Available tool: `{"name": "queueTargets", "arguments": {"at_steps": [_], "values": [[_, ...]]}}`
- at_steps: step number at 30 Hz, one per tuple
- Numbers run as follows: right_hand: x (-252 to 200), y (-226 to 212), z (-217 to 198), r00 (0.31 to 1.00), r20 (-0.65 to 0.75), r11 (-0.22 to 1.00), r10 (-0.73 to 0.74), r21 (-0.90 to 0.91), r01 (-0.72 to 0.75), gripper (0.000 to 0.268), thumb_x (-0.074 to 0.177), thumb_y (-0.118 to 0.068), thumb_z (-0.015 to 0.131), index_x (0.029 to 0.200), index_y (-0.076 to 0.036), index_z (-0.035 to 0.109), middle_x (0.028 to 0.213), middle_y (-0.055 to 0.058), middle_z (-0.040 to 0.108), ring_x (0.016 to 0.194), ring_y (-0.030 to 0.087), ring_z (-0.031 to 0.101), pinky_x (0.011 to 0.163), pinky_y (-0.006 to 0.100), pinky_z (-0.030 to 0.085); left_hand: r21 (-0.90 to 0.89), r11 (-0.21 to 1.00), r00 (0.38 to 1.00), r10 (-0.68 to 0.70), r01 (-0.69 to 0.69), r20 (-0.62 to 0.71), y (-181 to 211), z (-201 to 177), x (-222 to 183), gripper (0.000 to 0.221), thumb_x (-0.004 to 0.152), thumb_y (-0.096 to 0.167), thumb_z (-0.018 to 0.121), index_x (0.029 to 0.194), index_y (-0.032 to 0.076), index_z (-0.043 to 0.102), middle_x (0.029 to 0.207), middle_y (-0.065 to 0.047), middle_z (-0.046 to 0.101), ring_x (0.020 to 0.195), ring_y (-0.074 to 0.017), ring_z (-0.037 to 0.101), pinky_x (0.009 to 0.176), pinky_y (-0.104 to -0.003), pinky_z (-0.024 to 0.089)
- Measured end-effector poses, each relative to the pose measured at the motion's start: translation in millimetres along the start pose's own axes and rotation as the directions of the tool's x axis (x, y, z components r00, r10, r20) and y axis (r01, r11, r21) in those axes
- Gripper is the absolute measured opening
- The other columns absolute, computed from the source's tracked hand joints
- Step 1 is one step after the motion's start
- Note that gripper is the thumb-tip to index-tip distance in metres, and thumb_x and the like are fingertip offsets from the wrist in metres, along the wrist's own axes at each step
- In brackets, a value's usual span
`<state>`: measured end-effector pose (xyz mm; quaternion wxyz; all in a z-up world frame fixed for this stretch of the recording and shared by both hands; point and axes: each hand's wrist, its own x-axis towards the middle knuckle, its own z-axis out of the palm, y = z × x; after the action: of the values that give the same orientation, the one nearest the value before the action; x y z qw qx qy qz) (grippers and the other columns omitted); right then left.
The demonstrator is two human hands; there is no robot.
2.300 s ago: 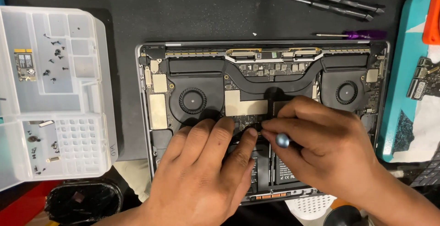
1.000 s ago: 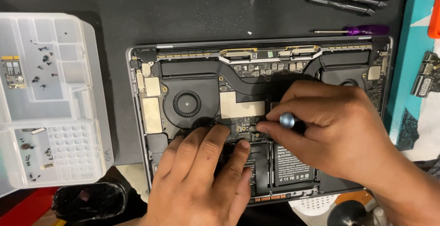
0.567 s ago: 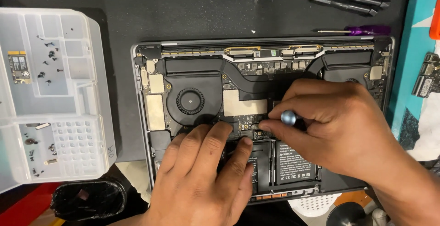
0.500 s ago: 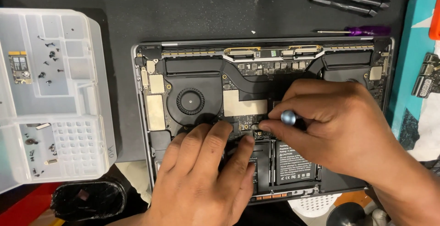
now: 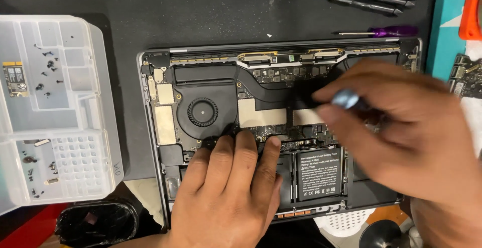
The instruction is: Removing small screws from a laptop's internal components using precision screwdrivers and organizing them in a parts tray.
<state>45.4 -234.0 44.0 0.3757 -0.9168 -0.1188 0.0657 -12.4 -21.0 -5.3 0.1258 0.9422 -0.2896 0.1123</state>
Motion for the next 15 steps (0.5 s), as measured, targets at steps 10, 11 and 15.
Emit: {"name": "queueTargets", "arguments": {"at_steps": [10,11,15], "values": [[-26.8,51.4,-14.7,0.962,-0.263,0.997,0.078,0.027,-0.074,0.079,0.097,-0.053,0.047,0.139,0.013,0.053,0.128,0.021,0.06,0.124,0.032,0.065,0.116,0.04,0.052,0.01,0.999,0.996,-0.03,0.031,-0.083,2.5,0.1,0.5,0.03,0.1,0.029,0.059,0.119,0.012,0.075,0.114,-0.014,0.068,0.098,-0.0302,0.065,0.08,-0.042,0.049],[-22.5,52.3,-12.9,0.971,-0.232,0.998,0.06,0.002,-0.061,0.072,0.097,-0.048,0.049,0.137,0.012,0.055,0.129,0.021,0.061,0.124,0.031,0.065,0.115,0.039,0.052,-0.02,0.999,0.992,-0.029,0.027,-0.121,2.2,-0.1,0.2,0.027,0.103,0.021,0.055,0.117,0.009,0.076,0.114,-0.015,0.067,0.1,-0.031,0.065,0.082,-0.041,0.049],[1.5,54.4,5.7,0.996,-0.072,0.996,-0.044,-0.077,0.039,0.045,0.096,-0.025,0.057,0.126,0.009,0.06,0.133,0.019,0.063,0.12,0.03,0.064,0.112,0.038,0.05,-0.106,0.993,0.982,-0.077,0.059,-0.171,-1.6,-1.7,-7.4,0.037,0.108,0.018,0.045,0.117,-0.006,0.072,0.117,-0.018,0.063,0.104,-0.0329,0.059,0.09,-0.041,0.048]]}}
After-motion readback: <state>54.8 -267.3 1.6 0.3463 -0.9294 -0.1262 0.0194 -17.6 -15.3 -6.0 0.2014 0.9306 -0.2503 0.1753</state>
